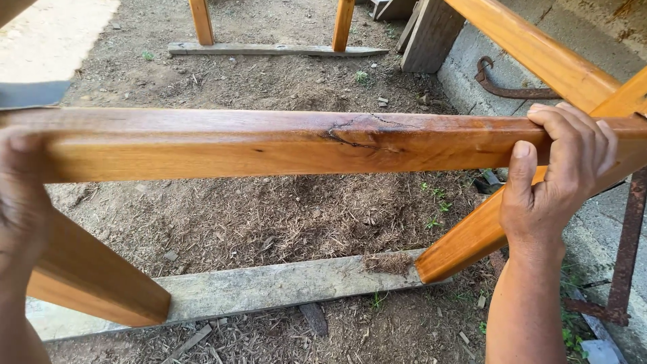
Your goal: Sanding the wooden frame and legs of a table using sandpaper.
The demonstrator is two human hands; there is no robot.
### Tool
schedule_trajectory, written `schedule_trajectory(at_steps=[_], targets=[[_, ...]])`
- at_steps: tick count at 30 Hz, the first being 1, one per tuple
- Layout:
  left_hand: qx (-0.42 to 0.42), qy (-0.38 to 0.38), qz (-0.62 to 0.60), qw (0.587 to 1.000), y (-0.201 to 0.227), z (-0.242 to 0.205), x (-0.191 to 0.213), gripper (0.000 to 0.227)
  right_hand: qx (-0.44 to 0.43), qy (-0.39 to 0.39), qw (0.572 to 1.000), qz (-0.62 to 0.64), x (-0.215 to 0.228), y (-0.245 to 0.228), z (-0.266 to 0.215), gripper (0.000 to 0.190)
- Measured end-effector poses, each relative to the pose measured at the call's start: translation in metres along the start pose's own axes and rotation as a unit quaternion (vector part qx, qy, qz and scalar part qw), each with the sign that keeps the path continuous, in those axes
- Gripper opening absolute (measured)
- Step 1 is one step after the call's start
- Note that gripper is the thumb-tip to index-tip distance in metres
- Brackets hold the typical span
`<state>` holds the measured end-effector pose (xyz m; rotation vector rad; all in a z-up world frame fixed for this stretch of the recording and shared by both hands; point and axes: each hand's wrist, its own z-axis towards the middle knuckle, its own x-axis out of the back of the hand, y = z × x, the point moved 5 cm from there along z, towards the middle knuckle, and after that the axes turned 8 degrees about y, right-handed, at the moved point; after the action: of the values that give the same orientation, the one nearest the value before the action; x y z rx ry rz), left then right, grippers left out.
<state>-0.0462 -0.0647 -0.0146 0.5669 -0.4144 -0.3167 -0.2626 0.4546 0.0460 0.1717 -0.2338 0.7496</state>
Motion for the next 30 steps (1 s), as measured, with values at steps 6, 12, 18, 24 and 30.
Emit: schedule_trajectory(at_steps=[6, 12, 18, 24, 30], targets=[[0.0, 0.012, 0.2, 0.98, 0.034, 0.001, 0.003, 0.05, 0.002, 0.005, 1.0, -0.013, 0.0, 0.002, -0.001, 0.048], [-0.307, 0.073, 0.369, 0.874, 0.157, -0.019, -0.019, 0.064, 0.002, 0.0, 1.0, -0.004, 0.004, -0.011, 0.005, 0.049], [-0.322, 0.061, 0.334, 0.884, 0.137, -0.02, 0.001, 0.064, 0.003, -0.002, 1.0, -0.001, 0.004, -0.008, 0.004, 0.049], [-0.126, 0.048, 0.157, 0.978, 0.028, -0.038, 0.022, 0.044, 0.012, -0.007, 1.0, 0.0, 0.001, -0.003, 0.001, 0.049], [0.0, 0.076, 0.21, 0.975, -0.012, -0.043, 0.025, 0.045, 0.024, -0.008, 1.0, -0.006, -0.001, 0.004, -0.006, 0.049]])
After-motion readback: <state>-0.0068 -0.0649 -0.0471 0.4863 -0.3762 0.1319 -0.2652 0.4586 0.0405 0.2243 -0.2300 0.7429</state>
